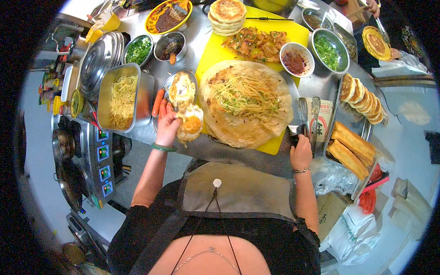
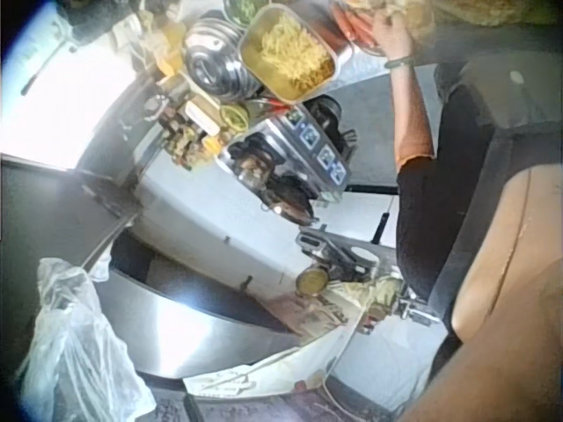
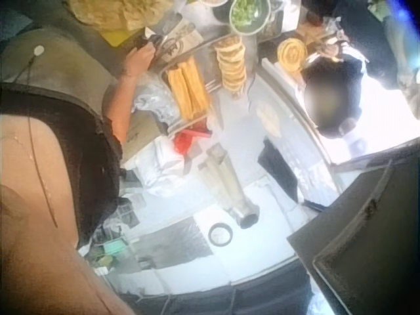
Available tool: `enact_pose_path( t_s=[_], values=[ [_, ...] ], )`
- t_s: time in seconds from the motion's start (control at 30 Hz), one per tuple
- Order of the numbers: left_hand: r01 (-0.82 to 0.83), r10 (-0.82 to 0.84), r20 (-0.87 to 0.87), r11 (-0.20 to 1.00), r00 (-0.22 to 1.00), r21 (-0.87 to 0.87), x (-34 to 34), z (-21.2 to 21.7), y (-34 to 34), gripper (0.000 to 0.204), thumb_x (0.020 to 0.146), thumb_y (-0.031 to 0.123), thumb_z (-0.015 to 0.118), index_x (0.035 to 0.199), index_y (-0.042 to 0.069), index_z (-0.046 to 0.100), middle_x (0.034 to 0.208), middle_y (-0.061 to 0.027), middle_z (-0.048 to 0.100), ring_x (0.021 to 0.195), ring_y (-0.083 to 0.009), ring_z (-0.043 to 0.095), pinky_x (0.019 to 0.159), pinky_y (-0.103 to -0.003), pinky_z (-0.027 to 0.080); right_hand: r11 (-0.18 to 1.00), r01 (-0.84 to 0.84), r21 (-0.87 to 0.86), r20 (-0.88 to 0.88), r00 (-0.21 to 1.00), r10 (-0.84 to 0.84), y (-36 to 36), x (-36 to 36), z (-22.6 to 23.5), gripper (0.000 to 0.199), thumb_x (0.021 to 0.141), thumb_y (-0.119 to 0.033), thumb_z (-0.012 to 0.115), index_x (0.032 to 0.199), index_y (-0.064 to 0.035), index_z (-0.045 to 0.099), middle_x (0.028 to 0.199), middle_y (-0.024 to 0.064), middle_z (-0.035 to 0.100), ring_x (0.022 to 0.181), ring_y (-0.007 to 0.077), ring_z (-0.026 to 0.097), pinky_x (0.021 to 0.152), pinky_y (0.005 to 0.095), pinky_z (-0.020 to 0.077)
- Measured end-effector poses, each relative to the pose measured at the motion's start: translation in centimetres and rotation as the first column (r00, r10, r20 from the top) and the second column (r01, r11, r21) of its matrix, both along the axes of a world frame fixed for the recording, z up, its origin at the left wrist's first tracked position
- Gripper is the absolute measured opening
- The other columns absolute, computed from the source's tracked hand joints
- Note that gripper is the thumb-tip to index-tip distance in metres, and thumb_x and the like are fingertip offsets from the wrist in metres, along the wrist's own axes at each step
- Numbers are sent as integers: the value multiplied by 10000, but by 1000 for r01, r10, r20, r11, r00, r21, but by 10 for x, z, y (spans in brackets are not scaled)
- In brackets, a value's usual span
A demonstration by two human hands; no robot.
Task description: The person assembles a wrap by spreading sauce on a flatbread, adding shredded vegetables, a fried egg, and a sausage, then folding and rolling it into a cylindrical shape. The finished wrap is placed into a plastic bag for takeaway.
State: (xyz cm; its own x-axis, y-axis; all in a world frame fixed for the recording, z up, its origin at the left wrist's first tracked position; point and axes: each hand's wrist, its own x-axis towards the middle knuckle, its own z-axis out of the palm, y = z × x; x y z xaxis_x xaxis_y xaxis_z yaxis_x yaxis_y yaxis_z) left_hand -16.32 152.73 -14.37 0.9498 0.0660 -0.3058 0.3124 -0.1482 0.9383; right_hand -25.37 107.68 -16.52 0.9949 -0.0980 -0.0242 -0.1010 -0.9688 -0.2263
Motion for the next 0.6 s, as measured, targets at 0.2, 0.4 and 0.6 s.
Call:
enact_pose_path(
  t_s=[0.2, 0.4, 0.6],
  values=[
    [36, -53, 64, 971, 997, 237, -37, -26, -22, 97, 826, 54, 574, 861, -33, 599, 643, -56, 519, 602, -98, 471, 557, -286, 414, 996, 87, 2, -232, 969, -84, 10, 12, 17, 527, 687, -36, 624, 1188, -27, 462, 1049, 209, 593, 895, 410, 604, 759, 474, 505],
    [16, -42, 118, 977, 992, 211, -9, -20, -36, 202, 837, 52, 561, 1003, -39, 633, 682, -28, 536, 616, -87, 468, 567, -266, 416, 985, 144, 96, -113, 985, -133, -3, -16, 22, 473, 696, -13, 578, 1161, -18, 492, 1012, 234, 607, 922, 432, 596, 777, 487, 486],
    [46, -45, 11, 998, 999, -41, -2, -35, -37, 72, 913, 72, 532, 861, 37, 568, 778, 48, 540, 685, -46, 459, 625, -205, 395, 987, 156, 25, -89, 984, -153, -11, -34, 56, 470, 694, -2, 581, 1161, -24, 535, 1023, 217, 627, 933, 411, 609, 785, 474, 494]
  ],
)
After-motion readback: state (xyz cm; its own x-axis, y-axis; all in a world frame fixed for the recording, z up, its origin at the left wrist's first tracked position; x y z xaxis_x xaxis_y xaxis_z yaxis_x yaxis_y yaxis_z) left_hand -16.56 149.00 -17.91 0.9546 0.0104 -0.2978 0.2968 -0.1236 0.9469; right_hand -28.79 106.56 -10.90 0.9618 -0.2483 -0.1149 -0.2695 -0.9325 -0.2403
